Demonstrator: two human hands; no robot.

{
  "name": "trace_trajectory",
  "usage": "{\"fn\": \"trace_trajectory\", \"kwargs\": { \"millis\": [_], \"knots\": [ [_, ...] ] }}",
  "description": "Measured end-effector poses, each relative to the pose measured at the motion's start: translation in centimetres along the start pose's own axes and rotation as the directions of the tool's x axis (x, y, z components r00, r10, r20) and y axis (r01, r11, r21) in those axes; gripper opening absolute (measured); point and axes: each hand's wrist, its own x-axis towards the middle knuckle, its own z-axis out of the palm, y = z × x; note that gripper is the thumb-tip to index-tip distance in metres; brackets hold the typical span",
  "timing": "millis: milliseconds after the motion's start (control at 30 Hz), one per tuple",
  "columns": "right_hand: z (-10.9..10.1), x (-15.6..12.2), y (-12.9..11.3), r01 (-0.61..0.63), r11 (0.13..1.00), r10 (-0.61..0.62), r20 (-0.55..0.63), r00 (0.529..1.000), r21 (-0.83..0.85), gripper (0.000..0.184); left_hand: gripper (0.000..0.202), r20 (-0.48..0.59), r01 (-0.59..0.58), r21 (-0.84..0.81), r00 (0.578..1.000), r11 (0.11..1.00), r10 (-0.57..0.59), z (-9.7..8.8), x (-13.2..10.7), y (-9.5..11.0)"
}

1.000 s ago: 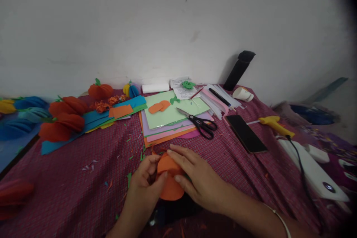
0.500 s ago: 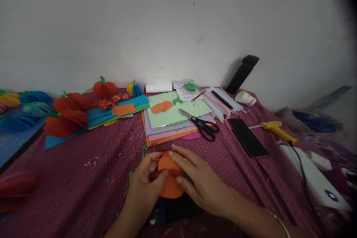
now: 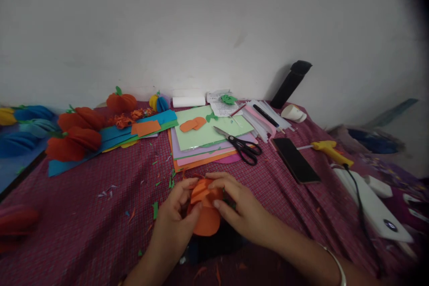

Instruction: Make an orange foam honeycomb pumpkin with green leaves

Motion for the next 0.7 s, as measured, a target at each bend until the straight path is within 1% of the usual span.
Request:
{"fn": "trace_trajectory", "kwargs": {
  "millis": [67,133,200,267,367,433,500,600,700],
  "knots": [
    [0.1,0.1,0.4,-0.016,0.999,0.018,-0.041,0.999,0.045,0.023,0.040,0.010,-0.024,0.065,1.000,0.998,0.023,-0.1,-0.2,-0.2],
    [0.2,0.2,0.7,-0.020,0.998,0.025,-0.071,0.997,0.067,0.018,0.042,0.027,-0.092,0.158,0.996,0.983,0.089,-0.4,-0.2,-0.5],
    [0.2,0.2,1.0,-0.021,0.997,0.028,-0.090,0.996,0.076,0.013,0.047,0.054,-0.184,0.261,0.983,0.947,0.176,-0.7,-0.2,-0.9],
    [0.2,0.3,1.1,-0.022,0.996,0.030,-0.101,0.994,0.084,0.012,0.050,0.107,-0.264,0.360,0.964,0.895,0.242,-1.1,-0.2,-1.0],
    [0.1,0.4,1.1,-0.025,0.996,0.035,-0.113,0.993,0.085,0.013,0.047,0.192,-0.346,0.455,0.938,0.821,0.289,-1.4,-0.1,-1.0],
    [0.0,0.5,1.1,-0.022,0.997,0.031,-0.120,0.992,0.076,0.014,0.042,0.230,-0.368,0.470,0.929,0.802,0.291,-1.4,0.0,-0.8],
    [0.0,0.5,1.2,-0.015,0.998,0.022,-0.121,0.992,0.064,0.013,0.038,0.234,-0.327,0.458,0.941,0.826,0.243,-1.4,0.0,-0.7],
    [-0.1,0.5,1.2,0.013,0.999,-0.009,-0.125,0.992,0.034,0.011,0.037,0.164,-0.152,0.375,0.982,0.914,0.096,-1.2,0.0,-0.6],
    [-0.3,0.3,0.9,0.075,0.996,-0.081,-0.138,0.987,-0.052,0.010,0.038,0.119,0.018,0.220,0.992,0.975,-0.045,-0.9,0.2,-0.3]
  ]
}}
